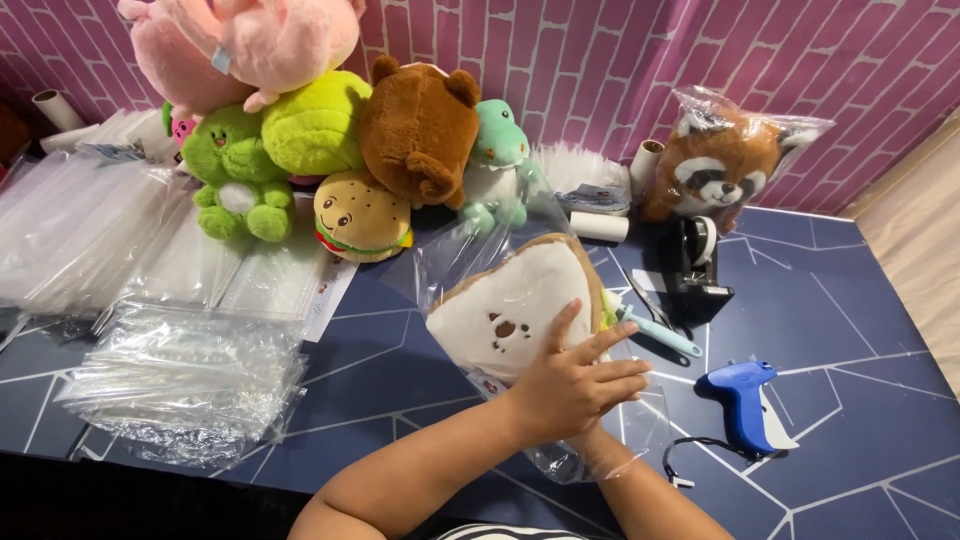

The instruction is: The person cleans a plush taco toy with a lint roller and places it inside a clear plastic bag.

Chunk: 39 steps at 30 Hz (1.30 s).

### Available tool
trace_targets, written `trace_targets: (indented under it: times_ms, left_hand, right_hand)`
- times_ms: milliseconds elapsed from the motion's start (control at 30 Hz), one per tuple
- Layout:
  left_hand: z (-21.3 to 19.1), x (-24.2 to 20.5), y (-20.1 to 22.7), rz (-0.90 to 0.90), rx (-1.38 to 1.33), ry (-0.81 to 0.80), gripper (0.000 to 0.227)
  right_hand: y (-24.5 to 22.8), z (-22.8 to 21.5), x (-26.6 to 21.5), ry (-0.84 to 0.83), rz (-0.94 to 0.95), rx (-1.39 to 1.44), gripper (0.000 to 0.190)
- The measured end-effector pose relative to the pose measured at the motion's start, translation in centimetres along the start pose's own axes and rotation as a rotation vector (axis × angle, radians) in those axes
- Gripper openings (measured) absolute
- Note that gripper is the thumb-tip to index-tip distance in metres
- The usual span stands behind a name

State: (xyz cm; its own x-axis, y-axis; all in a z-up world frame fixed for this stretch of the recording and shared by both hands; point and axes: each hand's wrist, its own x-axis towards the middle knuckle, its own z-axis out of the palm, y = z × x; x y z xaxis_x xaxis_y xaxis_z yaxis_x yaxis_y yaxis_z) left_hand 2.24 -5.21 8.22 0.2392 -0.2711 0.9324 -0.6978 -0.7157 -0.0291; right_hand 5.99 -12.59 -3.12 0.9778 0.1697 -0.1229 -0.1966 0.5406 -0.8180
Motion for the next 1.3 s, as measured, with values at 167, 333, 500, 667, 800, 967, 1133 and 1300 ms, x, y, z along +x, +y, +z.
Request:
trace_targets:
  times_ms: [167, 333, 500, 667, 800, 967, 1133, 1300]
  left_hand:
    - [1.6, -3.1, 0.9, 0.015, -0.028, -0.319, 0.033]
    - [-0.3, -2.9, 0.5, 0.138, -0.132, -0.432, 0.027]
    - [-4.2, -4.9, -1.5, -0.327, -0.025, 0.143, 0.043]
    - [-7.7, -5.1, -5.1, -1.143, -0.691, 0.401, 0.082]
    - [-6.3, -6.2, -5.5, -1.642, -1.201, 0.44, 0.081]
    - [-5.3, -6.4, -3.8, -1.662, -1.119, 0.322, 0.081]
    - [-3.9, -7.7, -1.8, -1.812, -1.049, 0.058, 0.078]
    - [-2.9, -9.1, -1.7, -1.852, -1.284, 0.155, 0.073]
  right_hand:
    - [0.3, -0.5, 0.4, 0.022, 0.06, 0.023, 0.026]
    - [0.4, -1.4, 0.8, 0.047, 0.117, 0.042, 0.022]
    - [-0.1, -1.8, 1.2, 0.077, 0.166, 0.074, 0.019]
    - [-1.7, 1.7, 0.2, 0.106, 0.022, 0.295, 0.045]
    - [0.8, 0.0, 1.3, 0.111, 0.097, 0.259, 0.029]
    - [1.0, -1.2, 2.2, 0.248, 0.173, 0.205, 0.025]
    - [1.9, -2.0, 3.0, 0.267, 0.129, 0.244, 0.026]
    - [-1.9, 2.2, 0.8, 0.399, 0.237, 0.173, 0.011]
